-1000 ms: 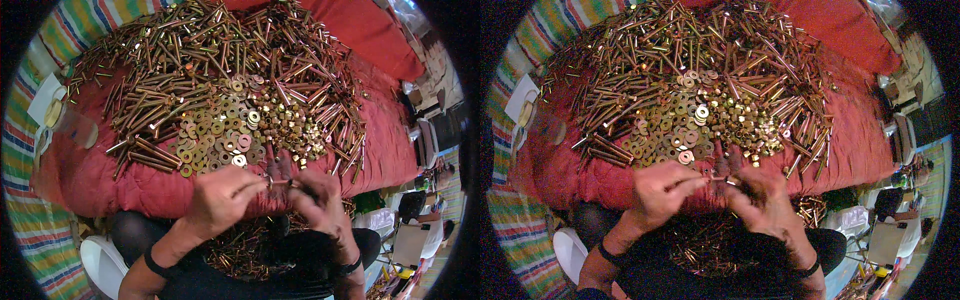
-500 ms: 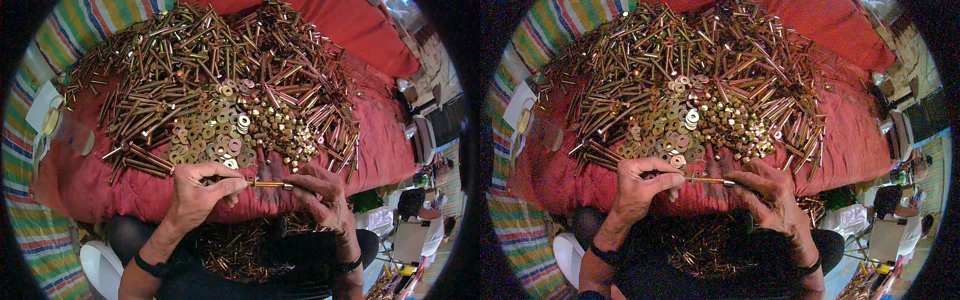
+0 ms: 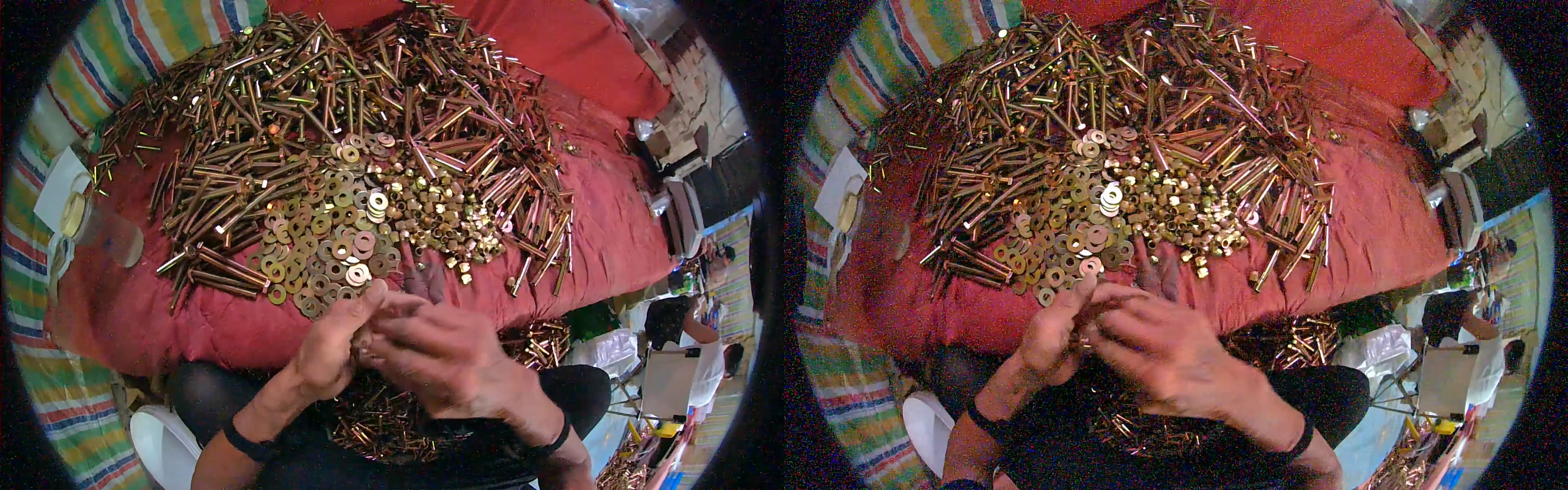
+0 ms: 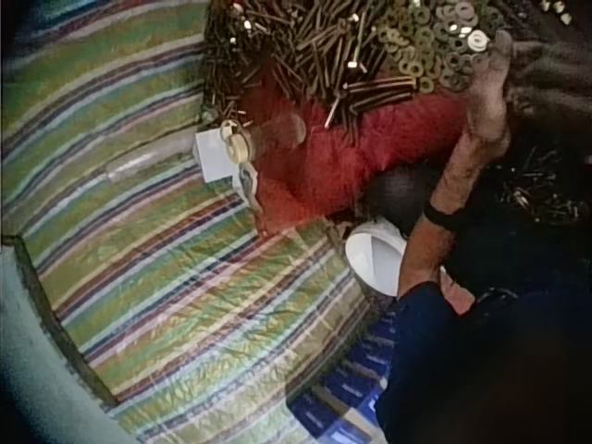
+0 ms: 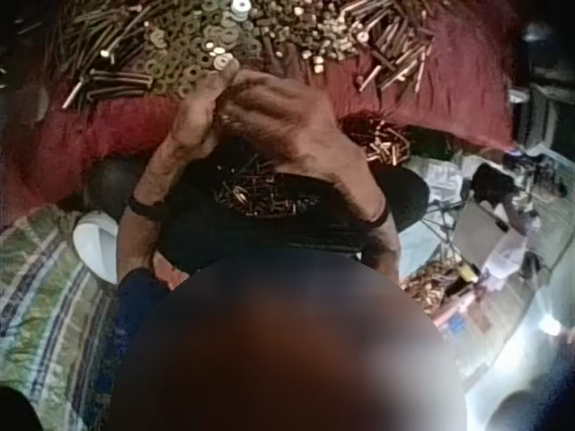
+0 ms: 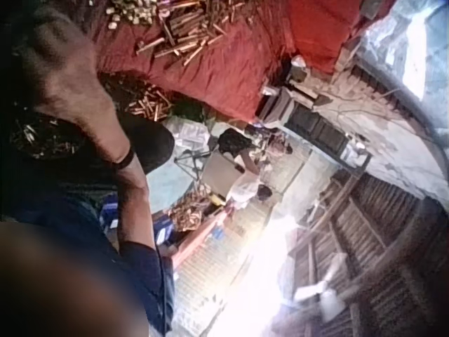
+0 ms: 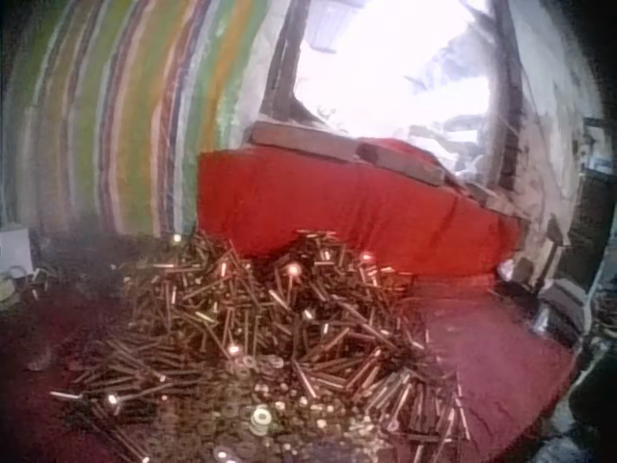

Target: The person sits on the floor and repeatedly picks up metal rods and washers, then presses the washers onto the ends of the rods by hand. The person handles the parts one at a time and places the assembled pieces back onto the pile.

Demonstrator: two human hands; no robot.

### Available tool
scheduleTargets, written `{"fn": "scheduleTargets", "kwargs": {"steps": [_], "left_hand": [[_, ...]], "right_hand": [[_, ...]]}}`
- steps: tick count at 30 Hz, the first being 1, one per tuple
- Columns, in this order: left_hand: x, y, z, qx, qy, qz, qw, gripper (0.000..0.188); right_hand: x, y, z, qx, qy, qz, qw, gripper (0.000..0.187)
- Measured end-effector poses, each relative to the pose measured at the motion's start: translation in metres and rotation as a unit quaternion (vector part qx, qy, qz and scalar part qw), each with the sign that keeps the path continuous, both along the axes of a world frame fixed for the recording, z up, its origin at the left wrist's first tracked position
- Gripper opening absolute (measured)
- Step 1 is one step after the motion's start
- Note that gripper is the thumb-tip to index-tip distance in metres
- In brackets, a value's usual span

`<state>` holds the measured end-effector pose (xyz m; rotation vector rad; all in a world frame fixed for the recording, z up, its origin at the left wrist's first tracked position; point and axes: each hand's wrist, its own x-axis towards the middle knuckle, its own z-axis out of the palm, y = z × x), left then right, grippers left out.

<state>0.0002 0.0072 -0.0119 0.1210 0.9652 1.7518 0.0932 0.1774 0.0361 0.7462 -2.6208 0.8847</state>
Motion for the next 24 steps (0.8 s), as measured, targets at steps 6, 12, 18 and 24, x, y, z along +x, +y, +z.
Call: {"fn": "scheduleTargets", "kwargs": {"steps": [6,12,18,24], "left_hand": [[-0.003,-0.005,0.001,-0.012,0.057,-0.08,0.995,0.044],[-0.002,-0.005,0.009,-0.054,0.162,-0.041,0.985,0.027],[-0.002,-0.002,0.003,-0.05,0.187,0.022,0.981,0.023],[-0.007,-0.005,0.003,-0.072,0.165,0.042,0.983,0.019]], "right_hand": [[0.01,0.004,0.008,-0.069,-0.044,-0.209,0.974,0.025],[0.017,0.057,-0.023,-0.142,-0.189,-0.442,0.865,0.019],[0.015,0.059,-0.057,0.068,-0.102,-0.387,0.914,0.016],[0.018,0.056,-0.041,0.028,-0.105,-0.32,0.941,0.036]]}}
